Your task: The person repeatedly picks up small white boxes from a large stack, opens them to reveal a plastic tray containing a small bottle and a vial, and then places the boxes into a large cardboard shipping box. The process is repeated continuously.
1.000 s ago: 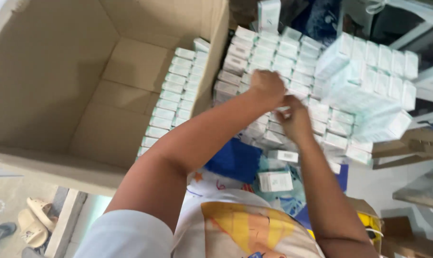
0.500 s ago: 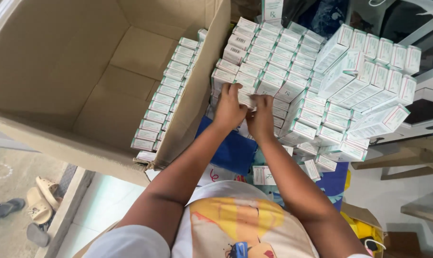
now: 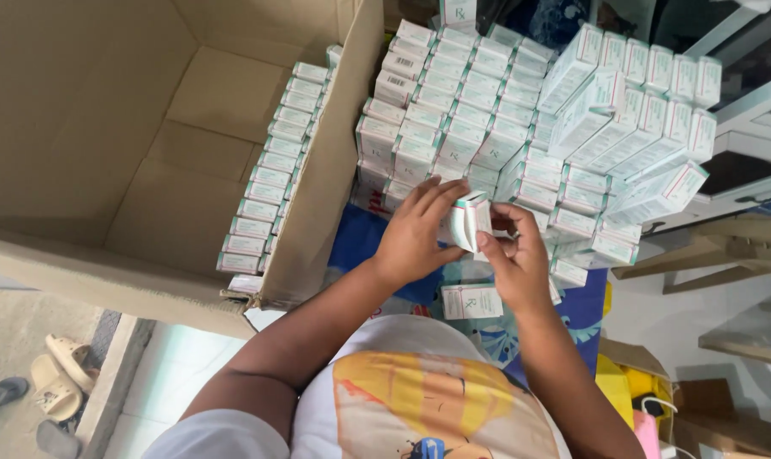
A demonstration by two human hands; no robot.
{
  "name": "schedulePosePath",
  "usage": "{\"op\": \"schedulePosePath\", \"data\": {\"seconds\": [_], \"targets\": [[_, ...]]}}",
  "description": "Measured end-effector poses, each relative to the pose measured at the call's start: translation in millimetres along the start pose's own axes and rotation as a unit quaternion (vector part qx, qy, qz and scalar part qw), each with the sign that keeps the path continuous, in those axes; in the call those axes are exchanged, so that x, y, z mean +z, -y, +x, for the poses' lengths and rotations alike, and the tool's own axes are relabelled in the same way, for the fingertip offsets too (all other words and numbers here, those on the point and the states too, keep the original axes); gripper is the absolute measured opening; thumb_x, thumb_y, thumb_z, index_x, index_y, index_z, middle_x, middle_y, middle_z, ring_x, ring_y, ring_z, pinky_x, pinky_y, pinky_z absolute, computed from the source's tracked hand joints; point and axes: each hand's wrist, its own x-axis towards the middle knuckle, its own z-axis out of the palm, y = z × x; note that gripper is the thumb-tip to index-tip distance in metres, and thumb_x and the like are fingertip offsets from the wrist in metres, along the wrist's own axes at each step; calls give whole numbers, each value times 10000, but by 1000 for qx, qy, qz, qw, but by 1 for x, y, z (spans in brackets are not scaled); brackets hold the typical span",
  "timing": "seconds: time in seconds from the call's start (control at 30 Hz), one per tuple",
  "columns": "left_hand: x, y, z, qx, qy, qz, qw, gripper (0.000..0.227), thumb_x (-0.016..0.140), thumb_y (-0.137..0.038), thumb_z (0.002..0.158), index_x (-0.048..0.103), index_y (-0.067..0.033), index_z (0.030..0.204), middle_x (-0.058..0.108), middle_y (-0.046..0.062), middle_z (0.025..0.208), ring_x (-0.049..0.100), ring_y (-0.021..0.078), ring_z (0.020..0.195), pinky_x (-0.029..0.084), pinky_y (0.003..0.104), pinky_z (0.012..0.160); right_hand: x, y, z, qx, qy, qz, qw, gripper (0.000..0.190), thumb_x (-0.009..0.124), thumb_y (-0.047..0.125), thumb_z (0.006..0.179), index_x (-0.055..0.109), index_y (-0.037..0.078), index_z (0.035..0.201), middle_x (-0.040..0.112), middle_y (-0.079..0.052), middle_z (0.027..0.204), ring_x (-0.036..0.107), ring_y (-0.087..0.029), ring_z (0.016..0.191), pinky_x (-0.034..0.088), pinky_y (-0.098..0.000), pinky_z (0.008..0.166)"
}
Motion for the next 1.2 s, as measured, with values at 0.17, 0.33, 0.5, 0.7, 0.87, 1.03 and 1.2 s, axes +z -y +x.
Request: {"op": "schedulePosePath", "data": {"seconds": [0.17, 0.33, 0.5, 0.7, 0.87, 1.03, 1.2], "targets": [[-6, -12, -3, 15, 29, 91, 995, 851, 859, -231, 669, 508, -149, 1440, 556, 61, 1479, 480, 430, 1380, 432, 512, 1086, 20, 45, -9, -18, -8, -157, 987, 455, 683, 26, 960, 524, -33, 1382, 650, -125, 1215, 652, -146, 1069, 566, -275, 860], [-4, -10, -9, -16, 27, 88, 996, 858, 871, -251, 663, 517, -159, 1439, 560, 47, 1466, 496, 427, 1374, 447, 501, 1121, 6, 23, -14, -43, -54, -207, 976, 371, 577, 5, 1025, 536, -41, 1391, 695, -113, 1206, 684, -141, 1055, 563, -260, 894], [-5, -9, -14, -3, 20, 38, 999, 888, 882, -272, 692, 487, -123, 1474, 533, 64, 1520, 473, 427, 1413, 429, 486, 1169, 4, 36, -10, -117, -77, -196, 971, 257, 599, -45, 1021, 590, 53, 1258, 594, -114, 1191, 630, -156, 958, 548, -271, 826], [-9, -15, -14, 1, 31, 102, 994, 852, 870, -255, 708, 494, -152, 1465, 519, 49, 1534, 442, 456, 1430, 440, 522, 1110, 19, 64, -14, -195, -38, -430, 880, 226, 668, -36, 912, 764, 86, 1076, 535, -143, 1381, 582, -292, 1236, 553, -348, 915], [-5, -14, -16, -9, 28, 138, 990, 851, 857, -265, 697, 496, -159, 1460, 505, 51, 1534, 411, 472, 1442, 446, 562, 1078, 23, 67, -10, -184, -27, -471, 862, 181, 802, 131, 879, 773, 76, 1049, 544, -136, 1390, 551, -313, 1228, 534, -385, 917], [-2, -17, -18, 0, 32, 188, 982, 852, 843, -275, 693, 494, -167, 1463, 497, 62, 1536, 391, 479, 1443, 439, 621, 1041, 19, 66, -4, -163, 4, -470, 867, 183, 827, 171, 848, 775, 83, 1000, 555, -108, 1412, 535, -325, 1267, 520, -394, 930], [3, -21, -17, -29, 30, 209, 977, 834, 833, -275, 693, 511, -198, 1459, 526, 33, 1504, 459, 421, 1404, 394, 609, 1063, 24, 61, -3, -209, -24, -530, 822, 148, 818, 94, 772, 738, 47, 887, 545, -127, 1302, 513, -370, 1216, 439, -484, 1026]]}}
